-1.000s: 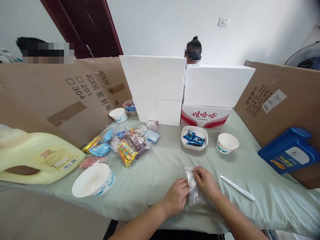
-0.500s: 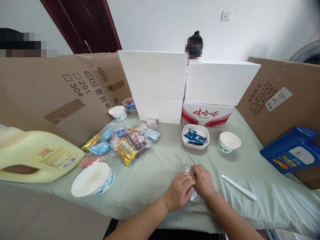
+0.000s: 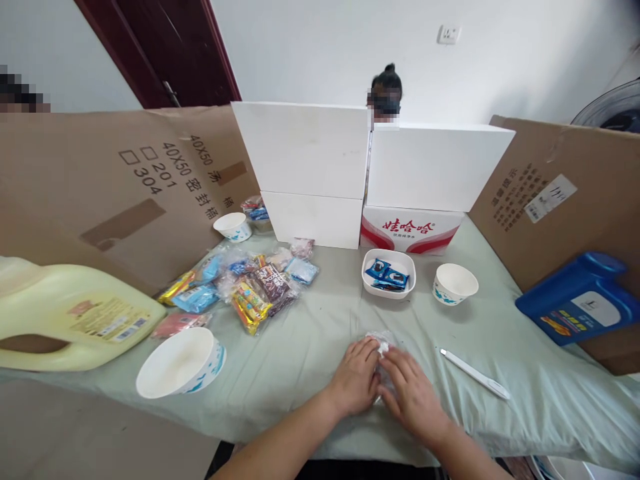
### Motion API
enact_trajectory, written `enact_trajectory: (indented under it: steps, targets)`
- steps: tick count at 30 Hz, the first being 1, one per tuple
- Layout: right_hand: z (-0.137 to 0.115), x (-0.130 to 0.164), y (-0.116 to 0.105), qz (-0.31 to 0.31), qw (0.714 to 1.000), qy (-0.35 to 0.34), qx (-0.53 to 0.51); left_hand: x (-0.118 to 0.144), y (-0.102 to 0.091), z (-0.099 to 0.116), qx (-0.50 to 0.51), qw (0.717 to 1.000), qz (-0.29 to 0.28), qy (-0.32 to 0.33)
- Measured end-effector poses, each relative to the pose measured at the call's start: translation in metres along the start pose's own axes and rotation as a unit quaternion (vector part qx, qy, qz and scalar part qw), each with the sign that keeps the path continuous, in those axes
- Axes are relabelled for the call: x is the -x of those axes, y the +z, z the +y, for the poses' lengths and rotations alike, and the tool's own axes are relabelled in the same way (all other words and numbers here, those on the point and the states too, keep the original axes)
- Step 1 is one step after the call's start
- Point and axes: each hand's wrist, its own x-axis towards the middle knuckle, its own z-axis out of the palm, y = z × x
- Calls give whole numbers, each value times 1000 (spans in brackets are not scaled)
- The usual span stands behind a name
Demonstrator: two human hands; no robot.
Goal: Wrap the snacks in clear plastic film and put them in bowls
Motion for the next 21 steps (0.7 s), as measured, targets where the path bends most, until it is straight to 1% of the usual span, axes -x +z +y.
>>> enact_trajectory:
  steps: [2, 3, 5, 8, 10, 13, 14, 15, 17, 18, 19, 21]
  targets:
    - [-13, 17, -2, -36, 999, -17, -19, -5, -3, -2, -11, 1000, -14, 4]
    - [-17, 25, -2, -41, 999, -17, -19, -9, -4, -2, -21, 1000, -22, 8]
    - [-22, 36, -1, -35, 999, -14, -11, -18, -6, -5, -48, 998, -41, 17]
    - [-23, 42, 0, -20, 1000, -11, -4, -31, -6, -10, -92, 994, -59, 22]
    - [-23, 43, 1, -10, 1000, -13, -2, -36, -5, -15, -113, 993, -39, 0]
    - [-25, 43, 2, 1, 1000, -15, -1, -37, -5, -18, -136, 986, 53, -76]
    - [-25, 43, 2, 2, 1000, -15, -2, -37, -5, -17, -134, 986, 67, -70]
    - [-26, 43, 2, 3, 1000, -14, -4, -36, -5, -16, -124, 990, 60, -34]
    - [-27, 43, 2, 0, 1000, -11, -9, -35, -4, -13, -88, 993, -3, 83]
    - [-27, 42, 1, -5, 1000, -8, -11, -35, -3, -12, -72, 988, -39, 127]
    - [-27, 42, 0, -9, 1000, -3, -13, -35, -2, -12, -62, 985, -63, 148]
    - [-25, 40, -1, -19, 1000, 5, -22, -36, 1, -13, -60, 987, -76, 131]
